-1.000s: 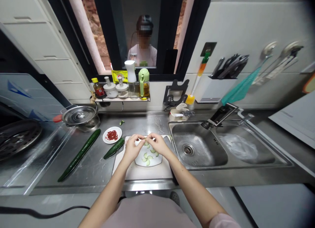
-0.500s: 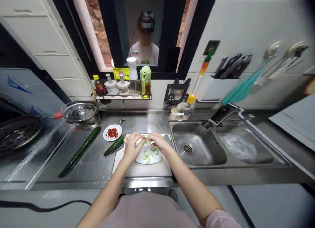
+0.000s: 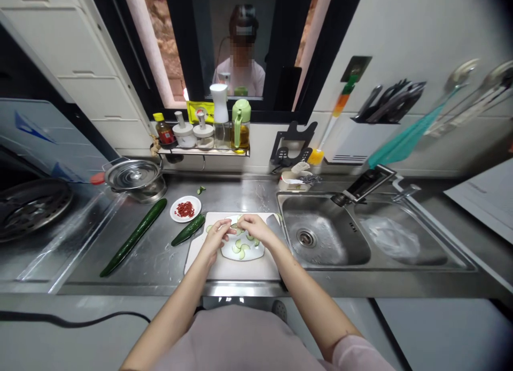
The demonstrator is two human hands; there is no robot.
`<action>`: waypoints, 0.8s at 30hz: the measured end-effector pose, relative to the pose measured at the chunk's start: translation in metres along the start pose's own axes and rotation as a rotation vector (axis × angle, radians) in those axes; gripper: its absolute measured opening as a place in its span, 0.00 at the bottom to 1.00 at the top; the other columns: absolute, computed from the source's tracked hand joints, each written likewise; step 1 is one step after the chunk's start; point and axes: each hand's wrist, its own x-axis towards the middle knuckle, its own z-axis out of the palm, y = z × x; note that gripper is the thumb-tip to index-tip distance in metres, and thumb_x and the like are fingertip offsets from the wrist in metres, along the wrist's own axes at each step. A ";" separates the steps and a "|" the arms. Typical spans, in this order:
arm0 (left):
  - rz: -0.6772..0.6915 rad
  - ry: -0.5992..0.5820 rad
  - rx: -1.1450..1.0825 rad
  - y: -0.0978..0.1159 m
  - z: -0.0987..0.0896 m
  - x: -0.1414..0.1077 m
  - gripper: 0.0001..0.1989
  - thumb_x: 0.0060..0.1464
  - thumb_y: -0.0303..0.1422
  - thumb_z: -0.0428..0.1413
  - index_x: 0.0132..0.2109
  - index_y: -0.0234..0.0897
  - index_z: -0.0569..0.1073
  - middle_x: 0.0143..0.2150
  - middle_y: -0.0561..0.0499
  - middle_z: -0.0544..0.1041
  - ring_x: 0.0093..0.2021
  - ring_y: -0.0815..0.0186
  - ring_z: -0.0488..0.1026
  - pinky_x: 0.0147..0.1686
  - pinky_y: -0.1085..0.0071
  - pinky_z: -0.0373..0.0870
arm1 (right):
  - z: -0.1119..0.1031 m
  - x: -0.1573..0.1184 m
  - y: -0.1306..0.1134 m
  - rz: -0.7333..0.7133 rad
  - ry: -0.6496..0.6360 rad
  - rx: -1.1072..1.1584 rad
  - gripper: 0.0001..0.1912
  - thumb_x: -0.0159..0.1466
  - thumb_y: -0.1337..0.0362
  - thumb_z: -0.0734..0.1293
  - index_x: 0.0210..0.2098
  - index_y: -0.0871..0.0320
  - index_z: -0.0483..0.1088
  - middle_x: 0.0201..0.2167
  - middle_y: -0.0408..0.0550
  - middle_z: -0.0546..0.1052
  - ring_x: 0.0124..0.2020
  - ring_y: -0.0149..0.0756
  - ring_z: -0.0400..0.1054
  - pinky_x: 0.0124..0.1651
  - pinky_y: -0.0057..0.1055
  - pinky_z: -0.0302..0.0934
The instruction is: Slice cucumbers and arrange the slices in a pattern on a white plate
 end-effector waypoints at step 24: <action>0.268 0.110 0.448 -0.072 -0.042 0.083 0.17 0.43 0.31 0.58 0.44 0.37 0.73 0.27 0.54 0.75 0.29 0.69 0.71 0.34 0.74 0.65 | 0.037 0.046 0.085 0.205 -0.042 -0.540 0.06 0.56 0.70 0.65 0.24 0.61 0.72 0.23 0.44 0.75 0.25 0.27 0.66 0.27 0.21 0.52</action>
